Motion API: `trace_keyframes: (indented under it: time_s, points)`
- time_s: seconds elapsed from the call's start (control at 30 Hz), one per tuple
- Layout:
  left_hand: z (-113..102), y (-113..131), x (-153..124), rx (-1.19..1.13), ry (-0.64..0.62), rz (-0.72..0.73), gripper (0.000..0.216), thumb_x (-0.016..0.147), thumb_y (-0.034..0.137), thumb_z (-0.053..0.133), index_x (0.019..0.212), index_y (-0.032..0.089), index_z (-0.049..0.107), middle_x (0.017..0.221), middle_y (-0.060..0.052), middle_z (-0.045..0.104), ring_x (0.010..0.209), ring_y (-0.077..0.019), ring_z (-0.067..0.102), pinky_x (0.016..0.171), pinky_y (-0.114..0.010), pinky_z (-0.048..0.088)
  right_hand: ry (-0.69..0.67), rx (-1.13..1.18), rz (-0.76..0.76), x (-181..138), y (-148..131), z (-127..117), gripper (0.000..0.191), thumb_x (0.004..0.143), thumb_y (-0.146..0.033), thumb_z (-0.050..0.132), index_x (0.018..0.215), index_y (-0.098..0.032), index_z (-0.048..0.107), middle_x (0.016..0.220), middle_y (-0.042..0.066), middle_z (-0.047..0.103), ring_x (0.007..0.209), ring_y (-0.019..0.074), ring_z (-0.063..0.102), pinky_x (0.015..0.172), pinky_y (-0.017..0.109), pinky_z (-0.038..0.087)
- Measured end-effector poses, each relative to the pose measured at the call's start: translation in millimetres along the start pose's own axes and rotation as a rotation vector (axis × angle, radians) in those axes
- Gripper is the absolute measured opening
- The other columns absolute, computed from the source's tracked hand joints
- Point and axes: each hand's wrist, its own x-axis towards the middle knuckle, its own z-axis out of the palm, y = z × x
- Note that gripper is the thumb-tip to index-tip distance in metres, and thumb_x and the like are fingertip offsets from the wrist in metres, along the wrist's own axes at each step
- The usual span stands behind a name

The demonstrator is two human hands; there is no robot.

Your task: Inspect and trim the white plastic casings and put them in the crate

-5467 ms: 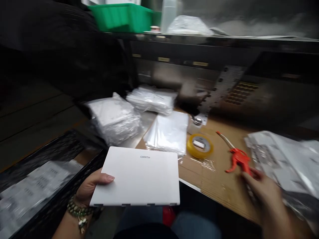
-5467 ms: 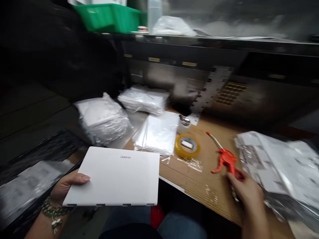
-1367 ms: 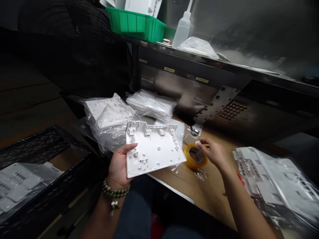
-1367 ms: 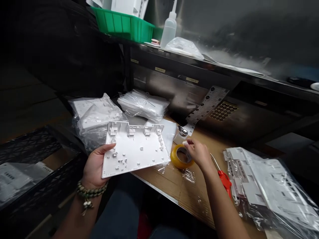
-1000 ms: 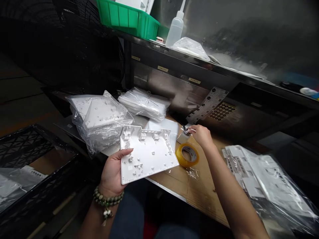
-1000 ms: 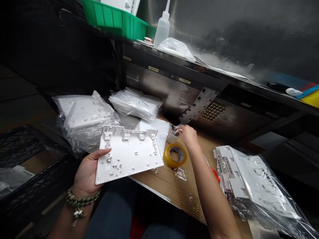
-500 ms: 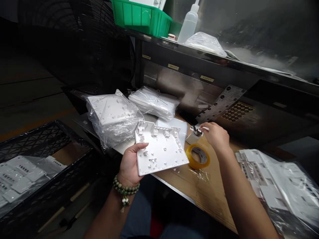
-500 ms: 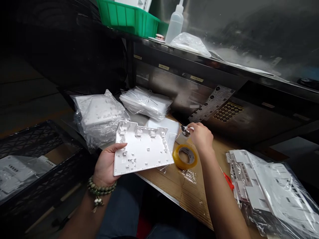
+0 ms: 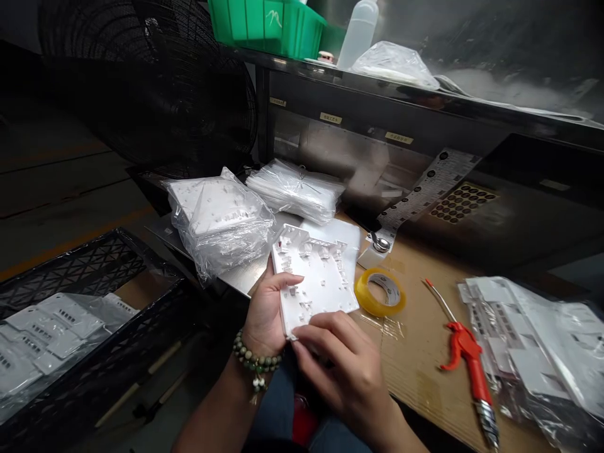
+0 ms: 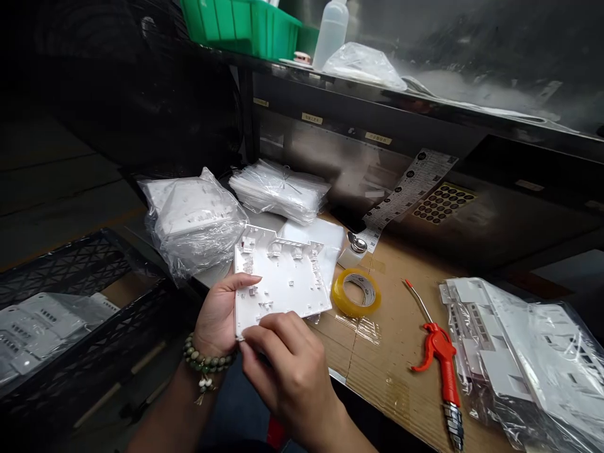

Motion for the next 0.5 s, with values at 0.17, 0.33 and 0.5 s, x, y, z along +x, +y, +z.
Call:
trace_keyframes:
  time_s: [0.17,0.33,0.5]
  points:
    - [-3.3,-7.1,0.9,0.023,-0.052,0.063,0.099,0.069,-0.007,0.061,0.155,0.038,0.038,0.135,-0.004,0.07,0.112,-0.0307,0.072,0.109,-0.053,0.05,0.058,-0.019,0.005,-2.2,-1.2,-3.4,0.02,0.091,-0.011,0.069,0.109,-0.02,0.069,0.092,0.006,0.07,0.08,0.0164,0.065,0.072,0.029,0.055]
    - [-3.4,-7.0,-1.4,0.044,-0.043,0.048,0.1,0.067,-0.006,0.062,0.154,0.037,0.039,0.134,-0.005,0.07,0.113,-0.0321,0.072,0.107,-0.053,0.052,0.031,-0.053,-0.01,-7.6,-0.2,-2.3,0.018,0.091,-0.01,0.069,0.107,-0.019,0.07,0.088,0.006,0.07,0.076,0.017,0.064,0.068,0.03,0.054]
    - [-1.5,-11.6,-4.2,0.059,-0.047,0.058,0.102,0.068,-0.007,0.061,0.155,0.04,0.037,0.134,-0.002,0.07,0.113,-0.0302,0.072,0.108,-0.051,0.052,0.091,-0.024,0.008,-10.8,-2.8,3.5,0.022,0.091,-0.011,0.069,0.111,-0.019,0.07,0.093,0.007,0.071,0.08,0.0169,0.066,0.071,0.03,0.056]
